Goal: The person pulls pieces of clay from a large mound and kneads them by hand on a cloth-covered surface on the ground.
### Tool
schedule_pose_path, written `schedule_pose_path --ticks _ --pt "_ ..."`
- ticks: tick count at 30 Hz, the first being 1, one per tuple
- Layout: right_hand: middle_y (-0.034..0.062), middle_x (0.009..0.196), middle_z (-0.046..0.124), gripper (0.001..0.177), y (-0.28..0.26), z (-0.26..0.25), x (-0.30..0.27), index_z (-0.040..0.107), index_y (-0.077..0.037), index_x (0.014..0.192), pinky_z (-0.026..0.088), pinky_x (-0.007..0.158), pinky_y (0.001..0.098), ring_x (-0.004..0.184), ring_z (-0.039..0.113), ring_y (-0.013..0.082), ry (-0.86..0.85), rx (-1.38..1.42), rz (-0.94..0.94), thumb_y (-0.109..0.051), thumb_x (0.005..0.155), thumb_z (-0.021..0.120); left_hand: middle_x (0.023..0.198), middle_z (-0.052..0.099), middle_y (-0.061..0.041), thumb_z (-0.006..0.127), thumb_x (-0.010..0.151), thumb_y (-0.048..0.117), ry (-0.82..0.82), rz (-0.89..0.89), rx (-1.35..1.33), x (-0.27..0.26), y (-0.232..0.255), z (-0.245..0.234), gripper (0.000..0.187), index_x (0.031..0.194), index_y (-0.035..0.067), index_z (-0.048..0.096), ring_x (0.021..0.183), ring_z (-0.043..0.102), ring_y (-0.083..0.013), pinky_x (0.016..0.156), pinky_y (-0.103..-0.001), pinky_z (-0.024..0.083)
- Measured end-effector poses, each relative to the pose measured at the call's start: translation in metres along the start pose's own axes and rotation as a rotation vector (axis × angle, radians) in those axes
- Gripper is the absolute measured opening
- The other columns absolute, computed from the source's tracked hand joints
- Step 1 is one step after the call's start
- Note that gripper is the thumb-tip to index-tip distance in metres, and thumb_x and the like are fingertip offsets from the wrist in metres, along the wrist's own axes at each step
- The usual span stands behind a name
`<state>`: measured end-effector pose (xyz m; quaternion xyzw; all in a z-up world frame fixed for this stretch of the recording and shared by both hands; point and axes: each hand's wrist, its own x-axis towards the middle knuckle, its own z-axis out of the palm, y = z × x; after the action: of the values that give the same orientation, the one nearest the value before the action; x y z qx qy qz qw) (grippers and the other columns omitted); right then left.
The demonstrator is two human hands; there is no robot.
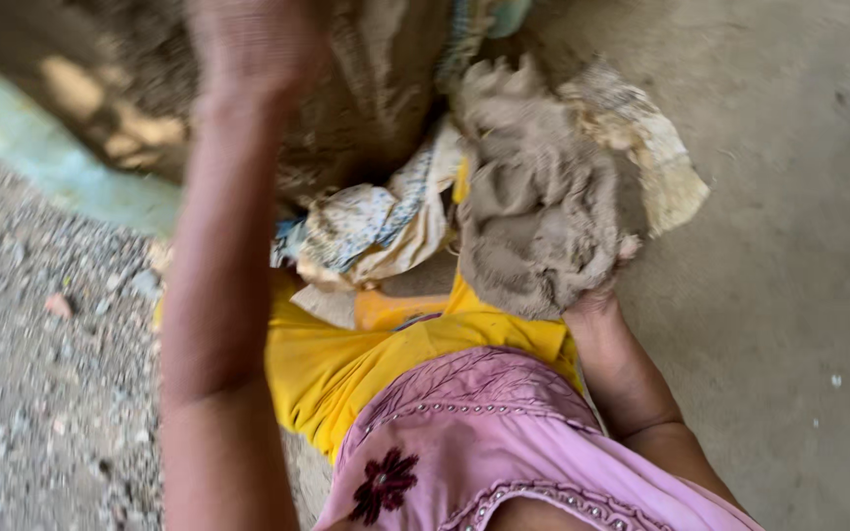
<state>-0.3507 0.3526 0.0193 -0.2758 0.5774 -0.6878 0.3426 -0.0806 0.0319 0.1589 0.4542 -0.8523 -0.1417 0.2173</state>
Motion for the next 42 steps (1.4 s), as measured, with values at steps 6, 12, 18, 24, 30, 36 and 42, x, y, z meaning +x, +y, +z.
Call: schedule_pose_path --ticks 6,12,18,24,30,36,42 --pt "0.0144 0.141 0.052 0.084 -0.018 -0.094 0.001 0.054 -0.011 0.136 0.039 0.113 0.0513 0.131 0.051 0.0348 0.244 -0.342 -0.089 -0.059 0.072 0.078 0.169 0.019 -0.023 0.058 0.091 0.073 -0.105 -0.362 0.31 -0.022 -0.046 -0.005 0.102 0.163 0.011 0.023 0.151 0.007 -0.0515 0.111 -0.083 0.002" --pt "0.016 0.134 0.057 0.074 -0.003 -0.136 0.035 0.06 -0.01 0.13 0.043 0.108 0.0507 0.125 0.056 0.0359 0.312 -0.75 -0.068 -0.056 0.075 0.075 0.175 0.012 -0.022 0.004 0.079 0.104 -0.11 -0.283 0.45 -0.025 -0.118 0.033 0.127 0.171 0.018 0.014 0.156 0.001 -0.0513 0.11 -0.074 -0.012" --pt "0.0176 0.128 0.062 0.066 0.057 -0.176 0.025 0.065 -0.008 0.124 0.047 0.102 0.0501 0.118 0.061 0.0369 0.137 -1.136 0.205 -0.054 0.078 0.073 0.181 0.013 -0.026 0.004 0.084 0.1 -0.098 -0.237 0.633 -0.034 -0.171 0.056 0.122 0.17 0.013 0.008 0.164 0.011 -0.0517 0.136 -0.065 0.01" --pt "0.0193 0.121 0.066 0.058 0.149 -0.193 0.035 0.07 -0.007 0.118 0.051 0.097 0.0495 0.112 0.065 0.038 -0.263 -1.411 0.609 -0.051 0.081 0.071 0.177 0.016 -0.025 0.006 0.089 0.095 -0.043 -0.217 0.613 -0.037 -0.178 0.061 0.118 0.173 0.012 0.006 0.162 0.019 -0.0476 0.138 -0.054 0.023" --pt "0.0209 0.114 0.071 0.052 0.236 -0.183 -0.086 0.075 -0.006 0.112 0.056 0.092 0.0489 0.105 0.07 0.039 -0.763 -1.448 0.897 -0.049 0.084 0.068 0.174 0.012 -0.019 0.006 0.074 0.101 -0.128 -0.382 0.568 -0.032 -0.112 0.04 0.128 0.171 0.019 0.016 0.154 0.011 -0.0531 0.119 -0.072 0.004" --pt "0.0246 0.111 0.073 0.051 0.202 -0.179 -0.046 0.074 -0.002 0.114 0.056 0.092 0.0497 0.103 0.071 0.0404 -0.736 -1.619 0.861 -0.047 0.091 0.071 0.175 0.013 -0.014 0.032 0.088 0.093 -0.096 -0.332 0.487 -0.034 -0.1 0.015 0.108 0.168 0.023 0.016 0.157 0.006 -0.05 0.117 -0.074 -0.005" --pt "0.0278 0.111 0.073 0.043 0.069 -0.107 0.093 0.07 0.005 0.118 0.057 0.099 0.0518 0.107 0.069 0.0417 -0.016 -1.431 0.085 -0.035 0.106 0.079 0.173 0.015 -0.009 0.046 0.094 0.083 -0.023 -0.3 0.413 -0.035 -0.103 0.02 0.093 0.166 0.027 0.023 0.159 0.006 -0.0406 0.118 -0.074 -0.007"
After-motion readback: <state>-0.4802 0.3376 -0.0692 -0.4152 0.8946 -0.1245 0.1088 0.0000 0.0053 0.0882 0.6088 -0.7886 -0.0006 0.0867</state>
